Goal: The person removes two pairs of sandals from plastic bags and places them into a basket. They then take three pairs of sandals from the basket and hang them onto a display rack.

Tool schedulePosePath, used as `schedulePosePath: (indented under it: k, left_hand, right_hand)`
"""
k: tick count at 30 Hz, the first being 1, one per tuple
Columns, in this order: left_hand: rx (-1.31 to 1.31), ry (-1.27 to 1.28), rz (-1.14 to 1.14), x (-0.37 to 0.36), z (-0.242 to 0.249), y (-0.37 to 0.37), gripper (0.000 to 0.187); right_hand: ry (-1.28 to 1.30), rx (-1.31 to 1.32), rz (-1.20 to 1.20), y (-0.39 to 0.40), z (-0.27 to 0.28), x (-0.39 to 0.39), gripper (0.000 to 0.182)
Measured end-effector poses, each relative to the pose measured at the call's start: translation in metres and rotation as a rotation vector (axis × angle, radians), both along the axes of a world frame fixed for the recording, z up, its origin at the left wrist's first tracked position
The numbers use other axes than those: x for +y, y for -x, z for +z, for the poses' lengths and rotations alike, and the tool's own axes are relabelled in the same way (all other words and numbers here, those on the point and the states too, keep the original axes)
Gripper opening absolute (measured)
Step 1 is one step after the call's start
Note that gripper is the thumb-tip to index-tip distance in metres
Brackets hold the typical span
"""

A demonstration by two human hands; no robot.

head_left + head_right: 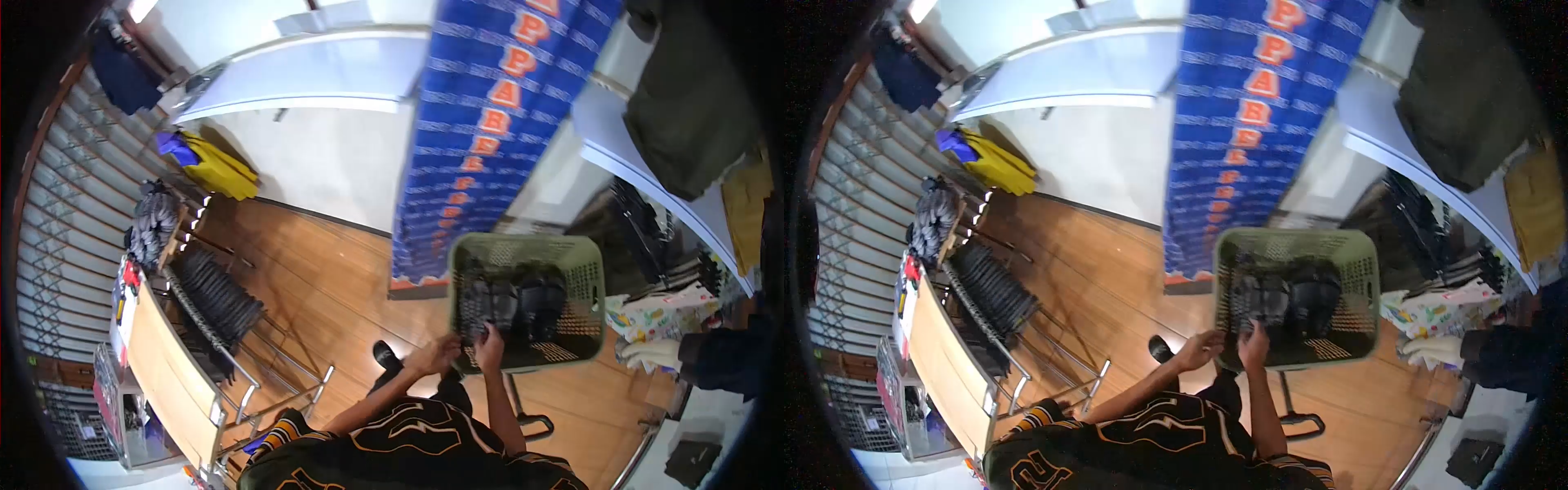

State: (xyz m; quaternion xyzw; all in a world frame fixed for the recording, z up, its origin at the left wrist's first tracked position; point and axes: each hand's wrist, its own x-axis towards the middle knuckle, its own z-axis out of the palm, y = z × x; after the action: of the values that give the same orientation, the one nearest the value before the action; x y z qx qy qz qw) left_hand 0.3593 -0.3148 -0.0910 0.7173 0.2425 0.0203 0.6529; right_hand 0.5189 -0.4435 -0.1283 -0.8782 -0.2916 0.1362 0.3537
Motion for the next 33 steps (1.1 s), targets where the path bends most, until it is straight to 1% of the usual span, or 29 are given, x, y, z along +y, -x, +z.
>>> schedulePosePath:
  k: [2,3,5,6,8,9,10,13,15,17,19,24,25,28,30,32,33]
  left_hand:
    - [-0.027,-0.112,0.011,0.027,-0.017,0.052,0.045]
    - [0.045,0.006,0.019,0.046,0.005,0.075,0.045]
    - [0.112,0.072,0.125,0.081,-0.003,0.126,0.044]
    - [0.145,0.109,0.185,0.097,-0.011,0.153,0.044]
    - [0.173,0.047,0.309,0.132,-0.023,0.209,0.044]
    - [0.187,0.012,0.372,0.15,-0.024,0.234,0.044]
    - [0.184,-0.026,0.447,0.166,-0.023,0.257,0.044]
    - [0.206,-0.102,0.652,0.198,-0.009,0.313,0.044]
    - [0.199,-0.12,0.784,0.211,-0.001,0.338,0.045]
    - [0.191,-0.112,0.887,0.216,0.0,0.356,0.046]
    - [0.173,-0.094,0.964,0.222,0.003,0.366,0.047]
    - [0.127,-0.035,1.013,0.237,0.002,0.37,0.047]
    - [0.098,-0.023,1.032,0.244,0.003,0.369,0.047]
    - [0.116,-0.055,1.031,0.279,0.014,0.364,0.047]
    - [0.109,-0.075,1.033,0.311,0.019,0.357,0.048]
    - [0.102,-0.079,1.038,0.349,0.034,0.346,0.048]
    - [0.077,-0.082,1.048,0.371,0.04,0.34,0.047]
  right_hand:
    - [-0.028,0.111,-0.04,0.029,0.04,0.033,0.031]
    - [-0.056,0.089,-0.048,0.046,0.037,0.047,0.031]
    - [-0.112,0.041,-0.057,0.071,0.031,0.079,0.031]
    - [-0.149,0.1,-0.036,0.086,0.034,0.098,0.03]
    - [-0.215,0.229,0.022,0.125,0.055,0.139,0.028]
    - [-0.211,0.228,0.099,0.137,0.044,0.159,0.027]
    - [-0.261,0.265,0.189,0.153,0.046,0.178,0.027]
    - [-0.187,0.332,0.503,0.188,0.05,0.228,0.032]
    - [-0.104,0.373,0.627,0.201,0.058,0.257,0.032]
    - [-0.042,0.408,0.74,0.21,0.064,0.282,0.035]
    - [-0.016,0.361,0.794,0.213,0.062,0.306,0.036]
    - [0.036,0.324,0.846,0.216,0.052,0.367,0.035]
    - [0.069,0.342,0.846,0.219,0.062,0.379,0.036]
    - [0.013,0.365,0.885,0.218,0.035,0.423,0.037]
    - [0.042,0.388,0.899,0.216,0.022,0.456,0.038]
    - [0.036,0.443,0.9,0.215,0.017,0.49,0.039]
    - [0.006,0.435,0.957,0.211,0.019,0.509,0.041]
